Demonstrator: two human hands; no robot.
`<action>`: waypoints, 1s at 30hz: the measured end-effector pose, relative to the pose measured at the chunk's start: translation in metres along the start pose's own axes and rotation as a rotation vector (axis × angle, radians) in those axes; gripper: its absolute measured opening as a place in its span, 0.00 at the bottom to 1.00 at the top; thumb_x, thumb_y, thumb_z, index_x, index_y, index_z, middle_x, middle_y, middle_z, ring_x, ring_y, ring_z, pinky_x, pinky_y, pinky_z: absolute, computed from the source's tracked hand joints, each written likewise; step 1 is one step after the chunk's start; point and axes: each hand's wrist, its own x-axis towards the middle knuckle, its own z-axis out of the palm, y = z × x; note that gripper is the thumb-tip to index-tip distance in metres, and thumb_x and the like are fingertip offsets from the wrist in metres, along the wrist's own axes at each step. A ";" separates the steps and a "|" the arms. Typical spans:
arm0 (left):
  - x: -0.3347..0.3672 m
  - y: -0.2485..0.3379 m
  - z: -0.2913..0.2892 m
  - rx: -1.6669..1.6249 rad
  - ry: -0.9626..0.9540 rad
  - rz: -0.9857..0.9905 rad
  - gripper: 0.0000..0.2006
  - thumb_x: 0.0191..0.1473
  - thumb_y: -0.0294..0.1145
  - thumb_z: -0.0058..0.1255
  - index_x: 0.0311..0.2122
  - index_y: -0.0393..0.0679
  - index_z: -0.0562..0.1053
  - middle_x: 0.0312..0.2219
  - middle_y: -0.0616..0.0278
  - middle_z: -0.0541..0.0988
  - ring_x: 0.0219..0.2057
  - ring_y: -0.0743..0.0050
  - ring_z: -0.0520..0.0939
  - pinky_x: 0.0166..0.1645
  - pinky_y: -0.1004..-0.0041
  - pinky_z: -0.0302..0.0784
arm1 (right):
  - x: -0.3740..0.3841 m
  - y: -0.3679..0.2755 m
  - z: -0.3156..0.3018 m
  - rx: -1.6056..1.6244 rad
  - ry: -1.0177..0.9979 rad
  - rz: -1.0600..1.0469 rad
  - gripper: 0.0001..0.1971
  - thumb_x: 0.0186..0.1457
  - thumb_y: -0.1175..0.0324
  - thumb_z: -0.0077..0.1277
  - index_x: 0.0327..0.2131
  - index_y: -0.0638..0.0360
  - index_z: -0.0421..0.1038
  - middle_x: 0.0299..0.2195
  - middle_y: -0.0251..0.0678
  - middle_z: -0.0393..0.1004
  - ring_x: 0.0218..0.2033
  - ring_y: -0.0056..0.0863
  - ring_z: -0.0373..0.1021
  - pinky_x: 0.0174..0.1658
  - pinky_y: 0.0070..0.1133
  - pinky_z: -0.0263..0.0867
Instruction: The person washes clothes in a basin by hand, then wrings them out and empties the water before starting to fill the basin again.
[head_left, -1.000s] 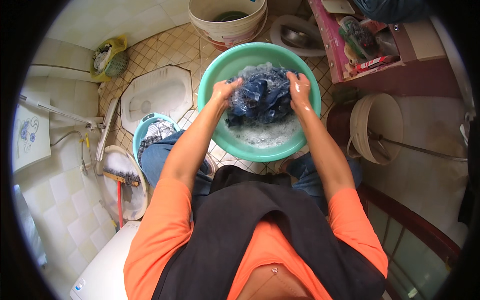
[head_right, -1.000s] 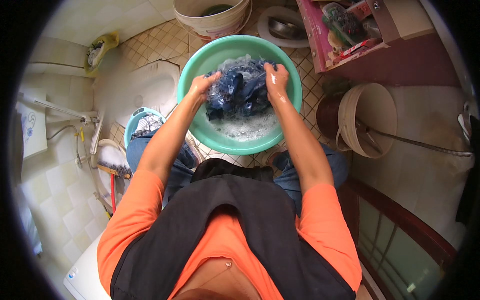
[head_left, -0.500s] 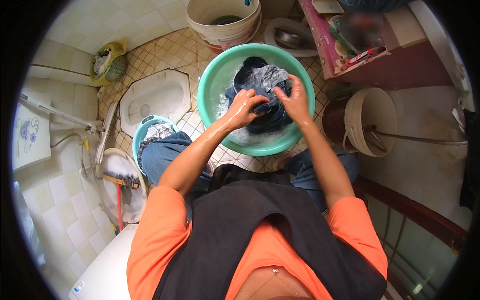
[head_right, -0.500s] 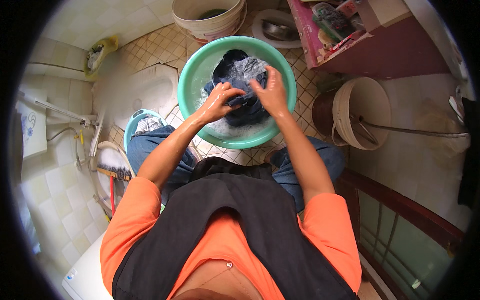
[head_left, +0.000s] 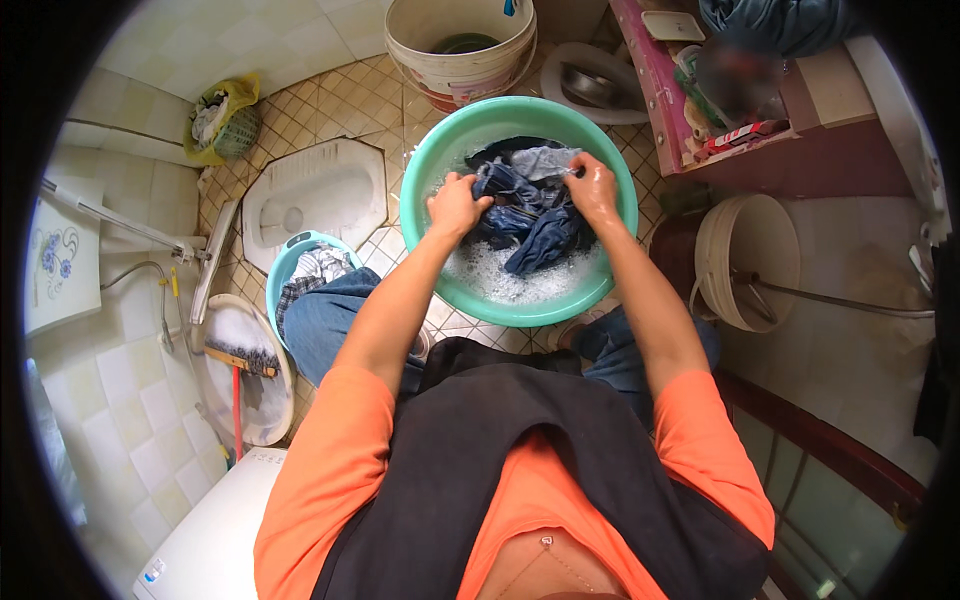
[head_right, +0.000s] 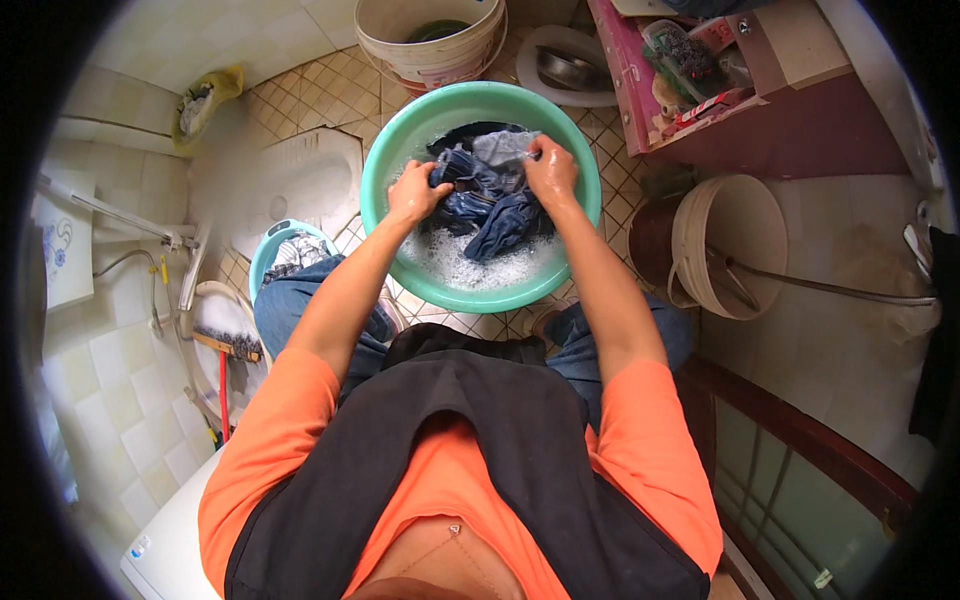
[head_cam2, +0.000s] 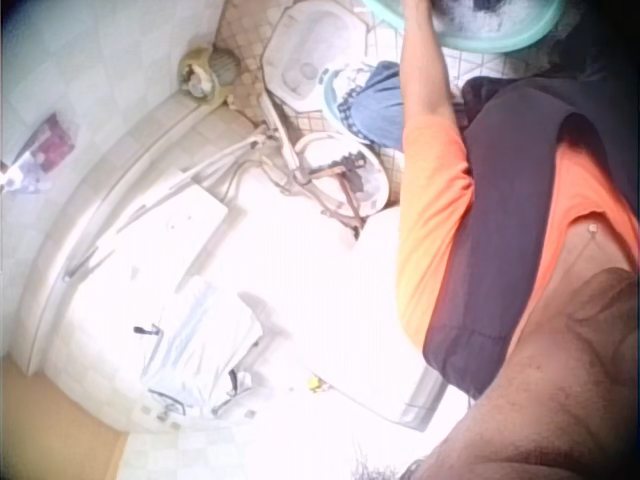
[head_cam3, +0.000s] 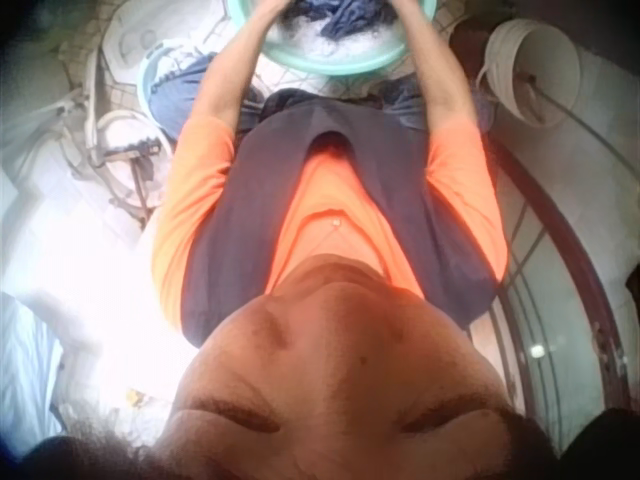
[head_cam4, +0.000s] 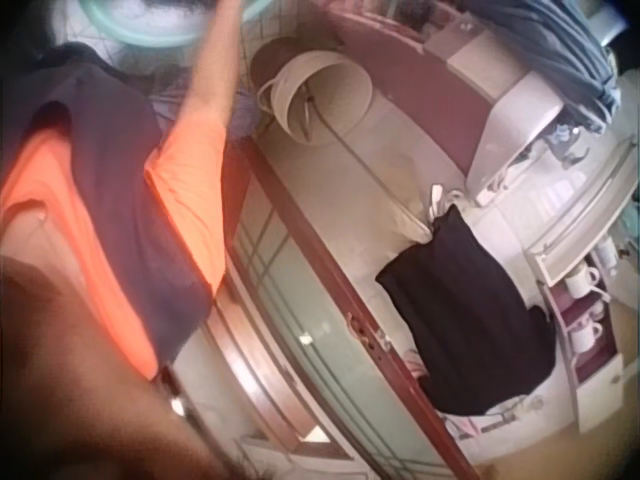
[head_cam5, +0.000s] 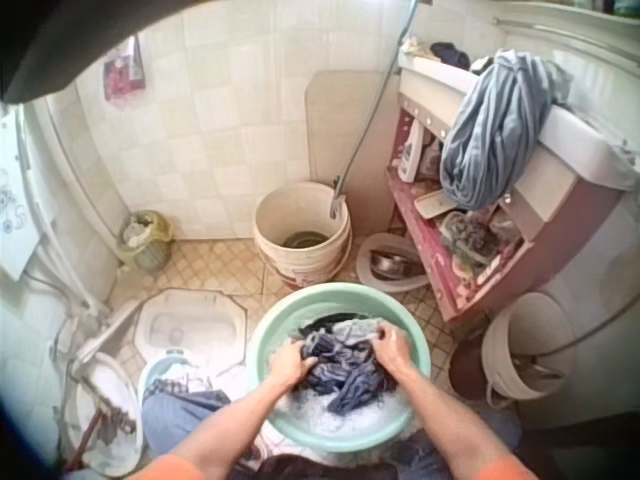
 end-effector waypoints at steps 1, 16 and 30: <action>-0.004 -0.008 -0.003 0.001 0.009 0.000 0.22 0.41 0.46 0.55 0.43 0.50 0.70 0.39 0.56 0.70 0.40 0.54 0.74 0.42 0.60 0.70 | -0.003 0.001 -0.009 0.008 0.078 -0.150 0.07 0.38 0.71 0.53 0.26 0.55 0.69 0.28 0.39 0.72 0.31 0.37 0.69 0.34 0.28 0.64; -0.022 -0.010 0.021 -0.303 0.191 0.060 0.38 0.36 0.53 0.58 0.50 0.37 0.62 0.41 0.45 0.71 0.44 0.50 0.72 0.46 0.60 0.67 | 0.007 -0.043 0.025 -0.065 0.088 -0.164 0.26 0.39 0.59 0.57 0.43 0.60 0.65 0.41 0.48 0.70 0.43 0.42 0.67 0.45 0.30 0.63; -0.023 -0.009 0.008 -0.290 0.107 0.136 0.36 0.39 0.53 0.57 0.49 0.37 0.63 0.43 0.42 0.69 0.48 0.48 0.68 0.52 0.60 0.62 | -0.029 -0.150 -0.135 1.071 -0.171 -0.173 0.11 0.37 0.78 0.57 0.27 0.61 0.66 0.22 0.31 0.71 0.24 0.19 0.69 0.29 0.19 0.67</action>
